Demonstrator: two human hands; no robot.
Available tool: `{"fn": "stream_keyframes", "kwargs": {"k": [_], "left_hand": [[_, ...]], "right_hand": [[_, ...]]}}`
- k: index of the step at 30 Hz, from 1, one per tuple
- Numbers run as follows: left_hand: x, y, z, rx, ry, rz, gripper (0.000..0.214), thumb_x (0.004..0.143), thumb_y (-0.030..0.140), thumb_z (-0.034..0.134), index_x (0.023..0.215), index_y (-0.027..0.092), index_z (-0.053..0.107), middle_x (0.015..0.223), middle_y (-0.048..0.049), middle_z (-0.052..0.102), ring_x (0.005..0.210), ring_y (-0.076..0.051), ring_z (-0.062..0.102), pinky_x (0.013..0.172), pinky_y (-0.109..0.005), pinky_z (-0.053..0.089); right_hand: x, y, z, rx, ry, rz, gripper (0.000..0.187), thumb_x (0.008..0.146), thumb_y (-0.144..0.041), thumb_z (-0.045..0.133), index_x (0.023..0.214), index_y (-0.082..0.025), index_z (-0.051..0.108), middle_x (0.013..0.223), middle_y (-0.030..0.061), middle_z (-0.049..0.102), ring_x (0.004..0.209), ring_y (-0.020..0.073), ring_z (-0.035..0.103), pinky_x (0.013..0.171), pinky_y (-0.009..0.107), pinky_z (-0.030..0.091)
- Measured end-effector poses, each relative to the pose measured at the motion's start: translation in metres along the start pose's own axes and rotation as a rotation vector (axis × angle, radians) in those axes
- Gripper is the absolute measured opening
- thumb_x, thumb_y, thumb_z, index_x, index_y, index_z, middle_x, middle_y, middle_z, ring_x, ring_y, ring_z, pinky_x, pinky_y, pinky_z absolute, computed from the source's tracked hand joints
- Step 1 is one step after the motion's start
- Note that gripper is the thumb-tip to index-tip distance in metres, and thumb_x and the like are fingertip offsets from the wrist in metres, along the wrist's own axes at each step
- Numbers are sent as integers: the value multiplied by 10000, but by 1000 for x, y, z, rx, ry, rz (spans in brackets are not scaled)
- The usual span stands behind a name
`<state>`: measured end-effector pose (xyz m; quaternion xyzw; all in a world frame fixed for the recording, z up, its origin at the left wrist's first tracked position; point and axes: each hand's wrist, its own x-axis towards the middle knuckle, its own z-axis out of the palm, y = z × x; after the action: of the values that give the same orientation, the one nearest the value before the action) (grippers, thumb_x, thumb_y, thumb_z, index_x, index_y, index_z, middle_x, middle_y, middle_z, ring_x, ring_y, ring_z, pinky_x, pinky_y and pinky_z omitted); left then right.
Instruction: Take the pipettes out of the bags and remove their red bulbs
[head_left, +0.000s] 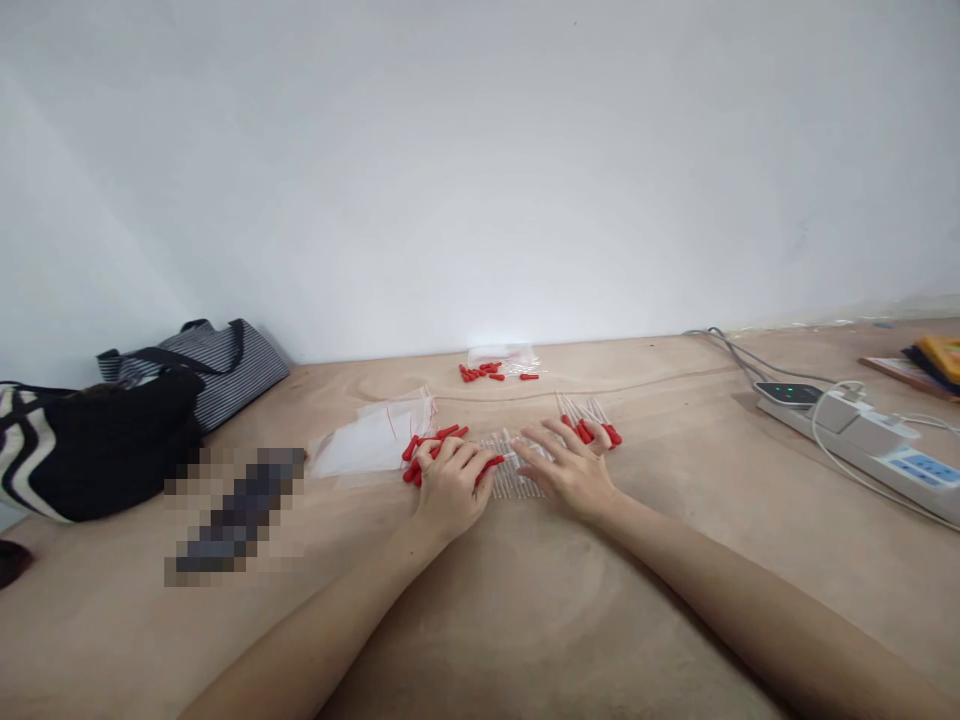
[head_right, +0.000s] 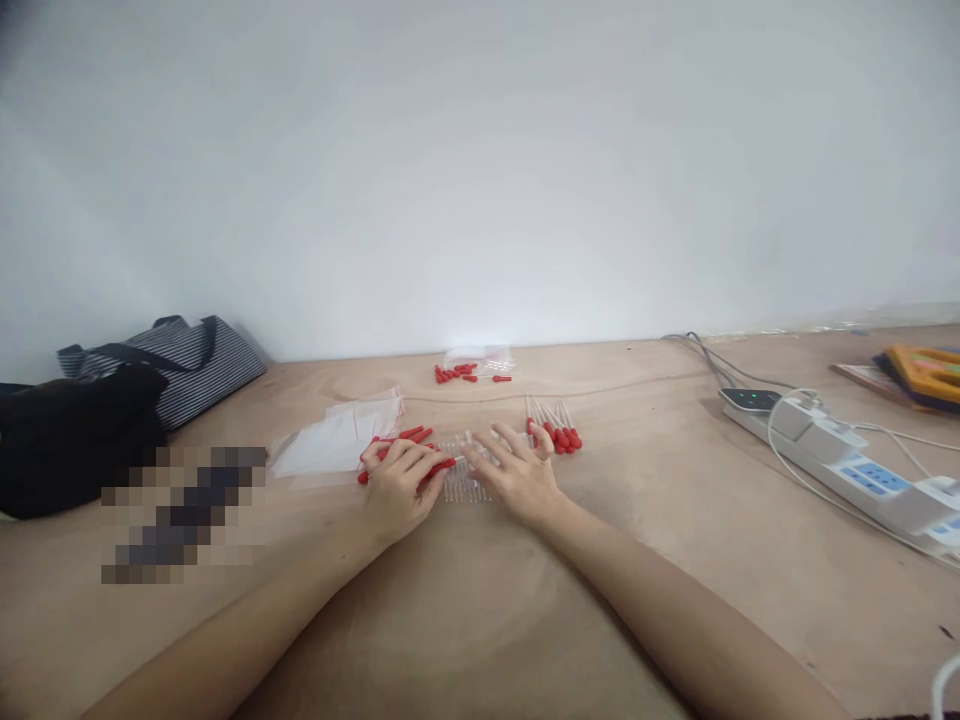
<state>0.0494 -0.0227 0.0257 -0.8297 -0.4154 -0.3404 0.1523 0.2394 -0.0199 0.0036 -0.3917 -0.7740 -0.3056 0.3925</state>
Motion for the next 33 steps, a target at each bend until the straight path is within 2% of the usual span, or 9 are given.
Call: {"fn": "stream_keyframes", "kwargs": {"k": [2, 4, 8, 11, 15, 23, 27, 30, 33], "left_hand": [[-3, 0, 0, 13, 36, 62, 114, 800, 235, 516, 826, 246, 626, 775, -3, 676, 797, -182, 557, 794, -404, 244], [-7, -1, 1, 34, 52, 120, 118, 808, 255, 520, 861, 255, 626, 783, 0, 680, 801, -178, 566, 819, -410, 243], [-13, -5, 5, 67, 48, 203, 147, 830, 241, 501, 915, 283, 613, 913, 9, 678, 897, -180, 573, 914, -443, 194], [-16, -7, 7, 78, 83, 265, 187, 851, 185, 457, 867, 278, 618, 985, 22, 663, 976, -172, 561, 983, -458, 139], [-17, -6, 3, 80, 128, 359, 210, 860, 159, 433, 829, 256, 617, 998, 43, 659, 1010, -160, 555, 1039, -457, 85], [-14, -2, -6, 132, 123, 391, 220, 852, 144, 428, 831, 271, 605, 999, 64, 656, 1006, -167, 567, 1051, -499, 25], [-17, -2, -5, 100, 129, 356, 231, 855, 148, 423, 856, 286, 607, 1005, 67, 654, 1028, -161, 554, 1047, -499, 24], [-17, -10, -9, 106, 142, 336, 247, 836, 121, 432, 864, 290, 611, 1003, 58, 655, 1031, -177, 548, 1025, -520, 59], [-14, -28, -16, 115, 169, 154, 197, 824, 172, 460, 826, 266, 634, 1002, 8, 655, 995, -220, 549, 962, -512, 217]], "right_hand": [[-4, -2, 4, 53, -32, -56, 212, 831, -234, 492, 991, -344, 578, 814, -52, 662, 973, 144, 503, 946, 386, 32], [-8, -6, 5, 111, -121, -36, 263, 847, -166, 431, 976, -334, 587, 715, -50, 653, 951, 137, 518, 953, 386, 24], [-14, -12, 0, 224, -425, 62, 328, 877, -179, 319, 1031, -323, 571, 767, -11, 657, 991, 150, 512, 960, 384, 63], [-15, -15, -5, 275, -511, 85, 325, 876, -188, 306, 1009, -306, 579, 791, 1, 657, 991, 158, 508, 961, 387, 72], [-14, -16, -8, 297, -506, 73, 303, 877, -217, 314, 863, -274, 611, 708, 4, 640, 897, 155, 524, 949, 391, 84], [-12, -15, -9, 287, -401, 12, 288, 879, -242, 339, 762, -229, 602, 661, 5, 629, 826, 143, 529, 939, 407, 56], [-10, -13, -10, 312, -413, 9, 246, 860, -219, 378, 754, -234, 600, 639, -5, 629, 819, 138, 529, 942, 393, 81], [-8, -3, -12, 324, -407, 23, 242, 839, -184, 380, 740, -228, 596, 673, 6, 635, 828, 145, 536, 930, 395, 102], [-3, 12, -14, 279, -392, 198, 266, 845, -189, 341, 739, -208, 585, 740, 27, 640, 802, 149, 544, 906, 402, 123]]}}
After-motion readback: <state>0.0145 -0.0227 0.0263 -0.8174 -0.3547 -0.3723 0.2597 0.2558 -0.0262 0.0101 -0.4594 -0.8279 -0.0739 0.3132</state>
